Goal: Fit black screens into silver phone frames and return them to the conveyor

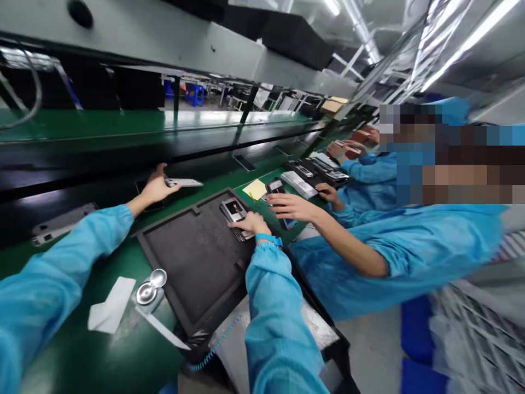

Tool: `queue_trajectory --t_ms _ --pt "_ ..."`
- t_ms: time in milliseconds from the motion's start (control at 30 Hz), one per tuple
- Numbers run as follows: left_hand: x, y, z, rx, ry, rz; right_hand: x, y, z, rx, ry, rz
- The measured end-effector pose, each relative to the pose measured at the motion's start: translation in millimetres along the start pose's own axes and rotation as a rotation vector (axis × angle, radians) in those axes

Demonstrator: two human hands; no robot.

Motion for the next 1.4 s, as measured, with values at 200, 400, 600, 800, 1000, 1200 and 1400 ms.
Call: queue_trajectory --t_ms 200,400,600,800,1000,1200,1400 --pt "-151.5 125.8 -82.0 -0.637 0.047 0.498 -43.8 -0.1 -25.6 -0.019 0.012 -0.043" --pt "-307.7 203.6 -97.5 -1.180 0.097 0.752 -119.4 -29.0 -55.2 0.199 0.276 -0.002" --pt "-364.1 233.1 -85.9 -1.378 0.019 0.774 -183.3 -72.5 -94.7 0.177 0.486 0.005" --pt "-369.8 247.1 -77.6 -1.581 -0.043 0.696 -197.2 -68.6 -90.7 0.132 0.394 0.159" --pt "-370.2 239.6 -64.0 -1.869 0.177 0.412 -199.6 -34.3 -87.7 0.352 0.311 0.222" --pt "-377.5 217.4 -59.3 -1.907 0.086 -0.001 -257.1 23.0 -145.4 0.637 0.327 0.550" --pt "-394.5 197.0 -34.6 -1.820 -0.125 -0.573 -379.1 -43.1 -284.3 1.099 0.487 0.392"
Point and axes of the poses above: each hand's wrist, its own x-axis towards the middle knuckle, its own y-axis out of the back of the hand, z = x × y, the point moved 1 cm from there along x, towards the middle knuckle, and after that the axes turned 4 degrees about -z, right-handed, at the moved point
